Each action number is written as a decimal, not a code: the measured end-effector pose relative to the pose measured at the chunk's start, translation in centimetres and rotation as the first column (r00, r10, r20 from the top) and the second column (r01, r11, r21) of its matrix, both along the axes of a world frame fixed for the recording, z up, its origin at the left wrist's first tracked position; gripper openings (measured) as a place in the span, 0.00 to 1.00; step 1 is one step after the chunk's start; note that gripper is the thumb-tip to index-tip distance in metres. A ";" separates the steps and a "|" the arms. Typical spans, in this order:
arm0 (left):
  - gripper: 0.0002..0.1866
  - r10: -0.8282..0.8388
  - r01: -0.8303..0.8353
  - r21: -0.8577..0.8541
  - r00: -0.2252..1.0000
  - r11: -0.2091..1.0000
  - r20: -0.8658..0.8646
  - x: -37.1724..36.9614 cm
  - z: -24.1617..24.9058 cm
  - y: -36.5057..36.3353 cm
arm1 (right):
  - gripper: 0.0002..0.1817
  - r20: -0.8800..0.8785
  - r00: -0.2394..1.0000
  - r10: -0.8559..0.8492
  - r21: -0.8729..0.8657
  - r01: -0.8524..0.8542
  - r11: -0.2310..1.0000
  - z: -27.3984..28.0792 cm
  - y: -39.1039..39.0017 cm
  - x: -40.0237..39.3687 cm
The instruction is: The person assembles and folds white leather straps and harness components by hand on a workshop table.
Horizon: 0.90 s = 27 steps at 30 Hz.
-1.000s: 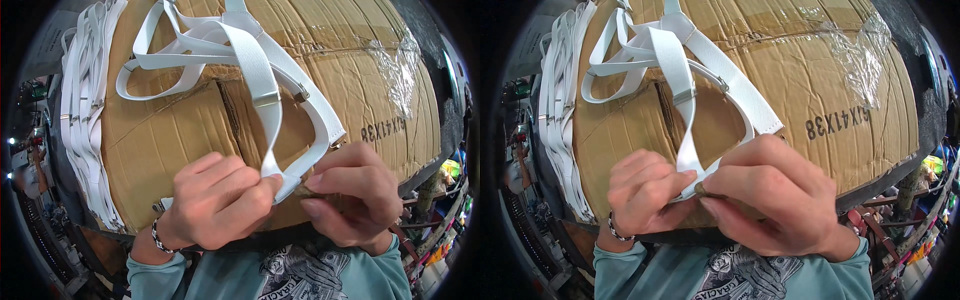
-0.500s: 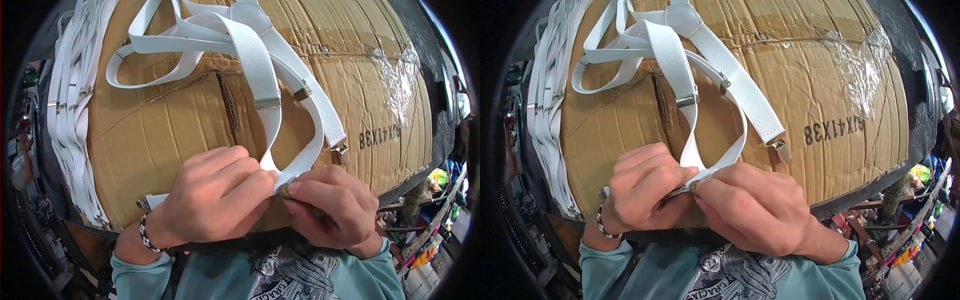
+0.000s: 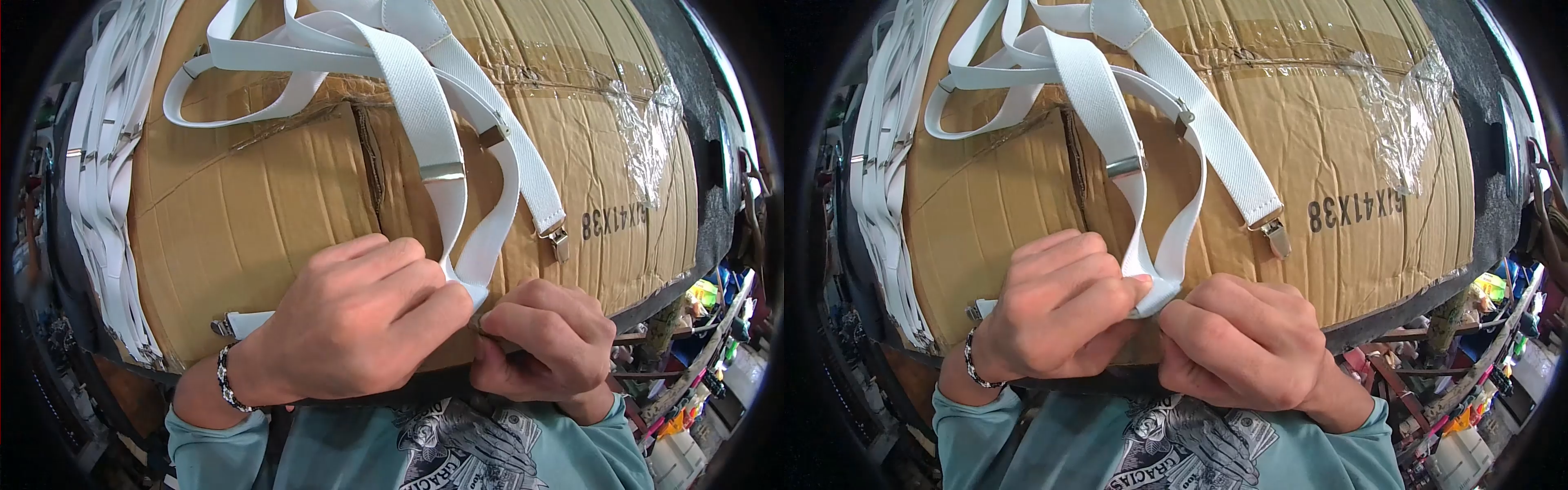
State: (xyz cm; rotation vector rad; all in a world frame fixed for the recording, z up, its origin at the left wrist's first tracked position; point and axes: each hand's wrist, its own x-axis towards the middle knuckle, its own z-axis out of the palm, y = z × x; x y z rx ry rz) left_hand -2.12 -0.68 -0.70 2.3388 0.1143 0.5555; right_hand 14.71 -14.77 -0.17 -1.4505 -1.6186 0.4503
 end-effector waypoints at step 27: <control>0.15 -0.019 0.019 -0.006 0.999 1.000 -0.028 0.0 0.3 0.3 | 0.13 0.091 0.990 -0.104 0.061 0.099 0.993 -0.4 0.3 -0.4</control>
